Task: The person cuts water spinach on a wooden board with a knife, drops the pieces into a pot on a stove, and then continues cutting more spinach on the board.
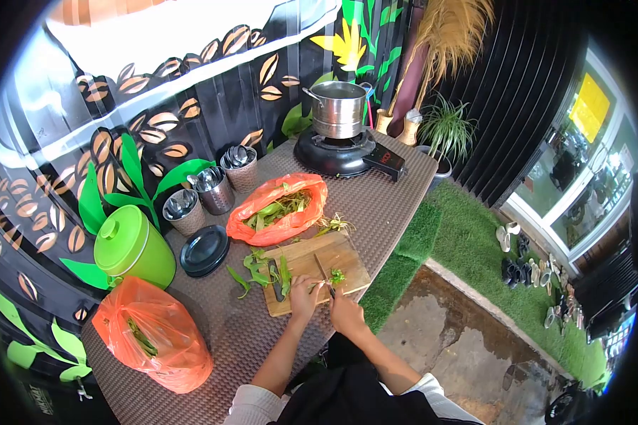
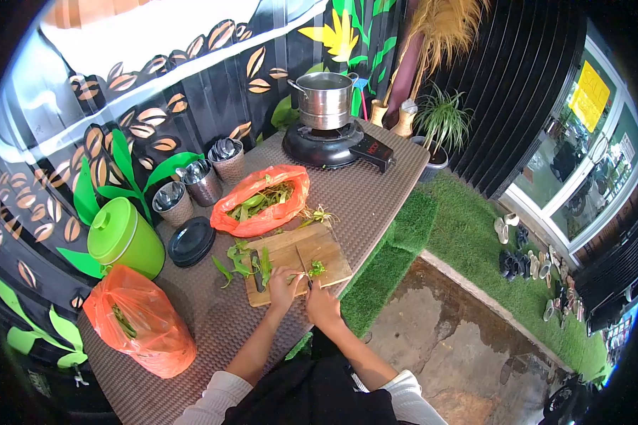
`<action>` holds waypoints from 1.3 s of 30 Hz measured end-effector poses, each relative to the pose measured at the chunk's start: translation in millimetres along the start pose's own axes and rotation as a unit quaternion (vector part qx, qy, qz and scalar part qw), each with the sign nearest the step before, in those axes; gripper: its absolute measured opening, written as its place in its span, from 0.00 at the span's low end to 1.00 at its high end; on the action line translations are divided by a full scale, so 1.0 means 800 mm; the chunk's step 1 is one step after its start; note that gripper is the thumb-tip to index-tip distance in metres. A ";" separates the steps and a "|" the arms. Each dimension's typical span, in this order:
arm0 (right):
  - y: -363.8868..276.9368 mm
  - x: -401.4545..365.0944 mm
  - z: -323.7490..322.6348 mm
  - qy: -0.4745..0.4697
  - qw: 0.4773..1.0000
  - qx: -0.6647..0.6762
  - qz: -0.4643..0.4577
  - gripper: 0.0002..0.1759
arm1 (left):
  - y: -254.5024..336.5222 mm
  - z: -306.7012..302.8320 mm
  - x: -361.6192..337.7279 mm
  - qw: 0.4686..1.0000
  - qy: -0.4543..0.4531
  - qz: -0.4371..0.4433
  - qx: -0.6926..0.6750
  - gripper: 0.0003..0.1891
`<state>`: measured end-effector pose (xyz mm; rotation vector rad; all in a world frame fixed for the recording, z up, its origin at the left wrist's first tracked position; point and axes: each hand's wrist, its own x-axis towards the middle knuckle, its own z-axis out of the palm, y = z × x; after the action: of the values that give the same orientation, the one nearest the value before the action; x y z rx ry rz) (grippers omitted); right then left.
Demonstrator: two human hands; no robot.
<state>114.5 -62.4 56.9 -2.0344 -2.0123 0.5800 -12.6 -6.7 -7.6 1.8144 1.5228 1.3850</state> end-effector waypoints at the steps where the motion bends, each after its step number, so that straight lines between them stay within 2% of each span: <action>1: -0.003 0.000 0.007 0.000 1.000 0.000 -0.001 0.17 | -0.002 0.000 -0.001 1.000 0.001 0.000 0.001 0.06; 4: -0.005 0.011 0.023 0.010 1.000 -0.015 0.023 0.16 | 0.002 -0.003 0.000 0.999 -0.001 0.031 0.037 0.06; 9: 0.002 0.041 0.008 -0.011 0.999 0.032 -0.029 0.16 | 0.017 -0.009 -0.002 0.998 0.001 0.052 0.043 0.06; 13: 0.002 0.020 0.011 -0.009 0.999 -0.001 -0.031 0.16 | 0.008 -0.004 -0.003 0.999 -0.002 0.042 0.031 0.05; 16: -0.002 0.012 0.023 -0.016 1.000 -0.008 0.008 0.16 | 0.004 -0.003 -0.004 0.998 0.003 0.047 0.038 0.05; 18: 0.008 0.031 0.043 0.020 0.999 0.008 -0.028 0.17 | 0.007 -0.005 -0.004 0.997 0.002 0.058 0.045 0.05; 20: 0.001 0.043 0.012 -0.015 0.999 0.029 -0.013 0.17 | 0.011 -0.006 -0.005 0.996 -0.001 0.061 0.059 0.04; 22: 0.007 0.051 -0.001 -0.046 0.997 0.039 -0.040 0.18 | 0.008 -0.004 -0.005 0.995 -0.001 0.066 0.074 0.04; 25: 0.011 0.034 -0.003 -0.040 0.997 0.043 -0.047 0.17 | 0.004 -0.004 -0.007 0.998 -0.012 0.053 0.037 0.05; 27: 0.011 0.021 0.006 -0.029 0.998 0.026 -0.047 0.17 | 0.004 -0.003 -0.009 0.999 -0.015 -0.011 0.031 0.08; 29: 0.001 0.010 0.022 -0.023 1.000 -0.001 -0.001 0.17 | 0.006 -0.003 -0.007 1.000 -0.010 -0.016 0.016 0.08; 32: 0.010 0.035 0.040 0.013 0.999 -0.001 -0.045 0.17 | 0.010 -0.006 -0.003 1.000 -0.006 -0.015 0.012 0.10; 34: 0.008 0.050 0.017 0.009 0.998 0.002 -0.062 0.18 | 0.008 -0.005 -0.007 1.000 -0.013 -0.014 0.023 0.11; 36: 0.001 0.053 -0.006 -0.069 0.996 0.038 -0.034 0.18 | 0.002 -0.003 -0.007 0.998 -0.008 0.029 0.048 0.13; 39: -0.006 0.029 -0.013 -0.062 0.997 0.019 -0.031 0.19 | -0.001 -0.001 -0.008 0.998 -0.008 0.019 0.051 0.13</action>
<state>114.7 -38.1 65.6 -1.9508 -2.1074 0.7429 -13.2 -12.3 -10.8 1.9194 1.5853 1.3296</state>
